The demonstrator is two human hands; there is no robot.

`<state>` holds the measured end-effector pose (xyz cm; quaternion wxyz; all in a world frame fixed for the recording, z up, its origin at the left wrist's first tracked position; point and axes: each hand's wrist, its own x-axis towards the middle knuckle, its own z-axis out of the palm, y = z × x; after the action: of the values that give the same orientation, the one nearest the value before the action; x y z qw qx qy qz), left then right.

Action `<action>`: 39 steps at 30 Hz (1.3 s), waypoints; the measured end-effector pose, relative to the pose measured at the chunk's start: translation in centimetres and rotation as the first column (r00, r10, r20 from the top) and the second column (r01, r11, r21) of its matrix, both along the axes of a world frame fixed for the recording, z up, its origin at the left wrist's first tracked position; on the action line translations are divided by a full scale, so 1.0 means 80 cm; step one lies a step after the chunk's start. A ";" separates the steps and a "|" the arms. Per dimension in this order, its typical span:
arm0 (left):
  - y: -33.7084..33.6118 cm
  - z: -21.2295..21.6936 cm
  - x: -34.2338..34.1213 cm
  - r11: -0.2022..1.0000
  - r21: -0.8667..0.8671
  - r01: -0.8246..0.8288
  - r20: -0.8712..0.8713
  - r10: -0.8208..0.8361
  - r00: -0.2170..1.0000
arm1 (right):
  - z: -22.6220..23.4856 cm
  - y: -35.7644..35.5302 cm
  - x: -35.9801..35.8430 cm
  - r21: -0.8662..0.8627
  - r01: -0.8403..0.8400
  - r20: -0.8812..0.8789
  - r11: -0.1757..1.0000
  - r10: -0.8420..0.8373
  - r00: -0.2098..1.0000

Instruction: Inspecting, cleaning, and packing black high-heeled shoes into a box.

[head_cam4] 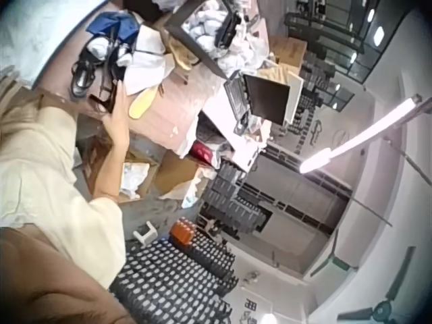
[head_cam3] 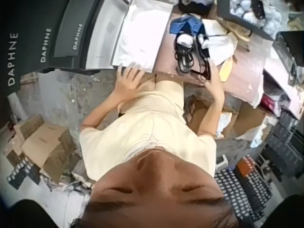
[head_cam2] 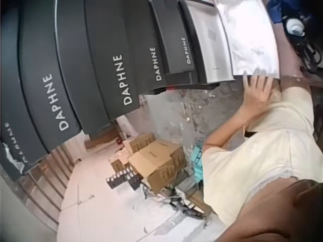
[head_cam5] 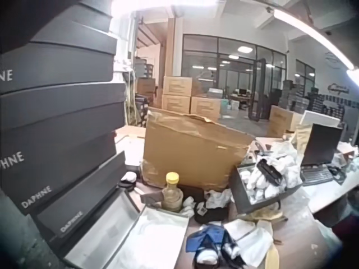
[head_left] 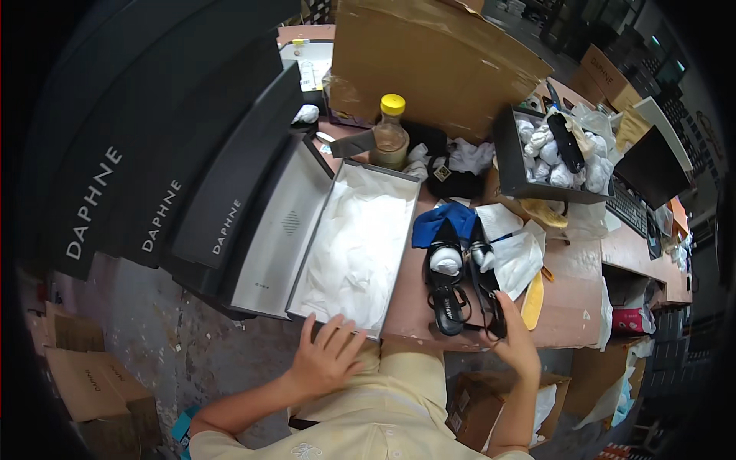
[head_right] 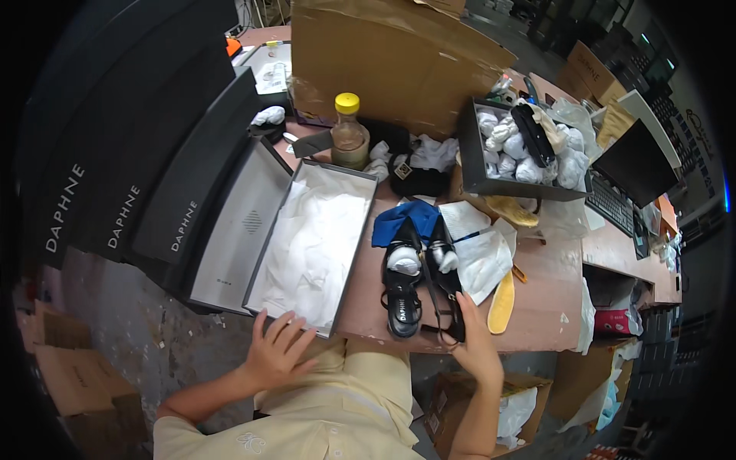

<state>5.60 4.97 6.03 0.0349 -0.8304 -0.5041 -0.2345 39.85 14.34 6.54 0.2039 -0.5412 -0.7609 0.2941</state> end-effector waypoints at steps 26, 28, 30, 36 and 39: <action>0.100 0.015 -0.009 0.858 -0.488 -0.157 0.041 0.203 0.978 | 0.069 0.087 -0.143 -0.107 0.105 -0.683 0.989 -0.150 0.715; 0.109 0.003 -0.005 0.850 -0.502 -0.157 0.045 0.206 0.977 | 0.094 0.087 -0.117 -0.220 0.267 -0.835 0.938 -0.323 0.446; 0.116 -0.013 -0.010 0.919 -0.337 -0.205 0.111 0.255 0.960 | 0.109 0.096 -0.067 -0.199 0.491 -0.879 0.848 -0.376 0.294; 0.157 0.001 -0.048 0.864 -0.111 -0.492 0.005 0.495 0.869 | 0.090 0.111 0.018 0.497 0.622 -0.566 0.605 -0.318 0.761; 0.166 -0.020 -0.057 0.834 -0.140 -0.534 0.016 0.541 0.841 | 0.091 0.097 -0.021 0.593 0.551 -0.513 0.587 -0.252 0.821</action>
<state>1.01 18.26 4.46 0.0313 -0.6493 -0.7319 -0.2045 38.13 22.11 13.83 0.6026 -0.5103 -0.6134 0.0145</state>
